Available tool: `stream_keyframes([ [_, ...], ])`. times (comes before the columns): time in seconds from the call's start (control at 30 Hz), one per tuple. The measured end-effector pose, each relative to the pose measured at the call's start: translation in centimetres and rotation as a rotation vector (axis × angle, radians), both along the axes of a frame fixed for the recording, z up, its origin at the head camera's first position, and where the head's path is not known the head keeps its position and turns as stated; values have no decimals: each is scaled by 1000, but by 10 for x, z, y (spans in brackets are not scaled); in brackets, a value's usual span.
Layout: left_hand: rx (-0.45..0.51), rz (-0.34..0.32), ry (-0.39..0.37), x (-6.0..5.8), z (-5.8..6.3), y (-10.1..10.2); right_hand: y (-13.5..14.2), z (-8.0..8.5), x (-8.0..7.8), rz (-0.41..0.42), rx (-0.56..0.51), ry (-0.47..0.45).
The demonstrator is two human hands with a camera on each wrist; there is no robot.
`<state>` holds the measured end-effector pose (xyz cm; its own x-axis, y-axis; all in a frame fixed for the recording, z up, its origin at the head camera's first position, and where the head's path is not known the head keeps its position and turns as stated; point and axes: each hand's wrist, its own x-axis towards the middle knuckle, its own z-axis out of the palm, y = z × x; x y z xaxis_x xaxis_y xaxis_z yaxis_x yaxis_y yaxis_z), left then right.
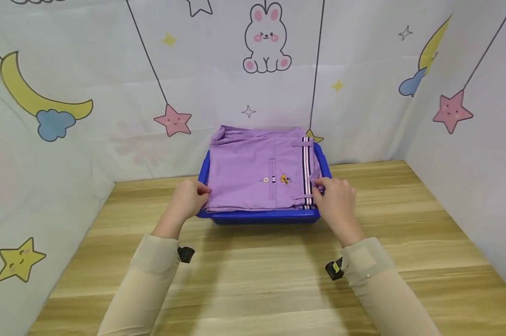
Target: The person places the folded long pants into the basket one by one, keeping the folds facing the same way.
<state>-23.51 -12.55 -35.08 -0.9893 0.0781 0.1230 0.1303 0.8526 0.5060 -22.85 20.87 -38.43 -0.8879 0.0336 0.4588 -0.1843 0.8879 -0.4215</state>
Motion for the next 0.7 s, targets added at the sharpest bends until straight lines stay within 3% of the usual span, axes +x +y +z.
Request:
stream_keyframes([
  [0.4,17,-35,58,-1,-4,-1,9,0,-2,0,14,-15],
  [0.7,71,-49,81,-4,-6,5,20,4,3,4,16,34],
])
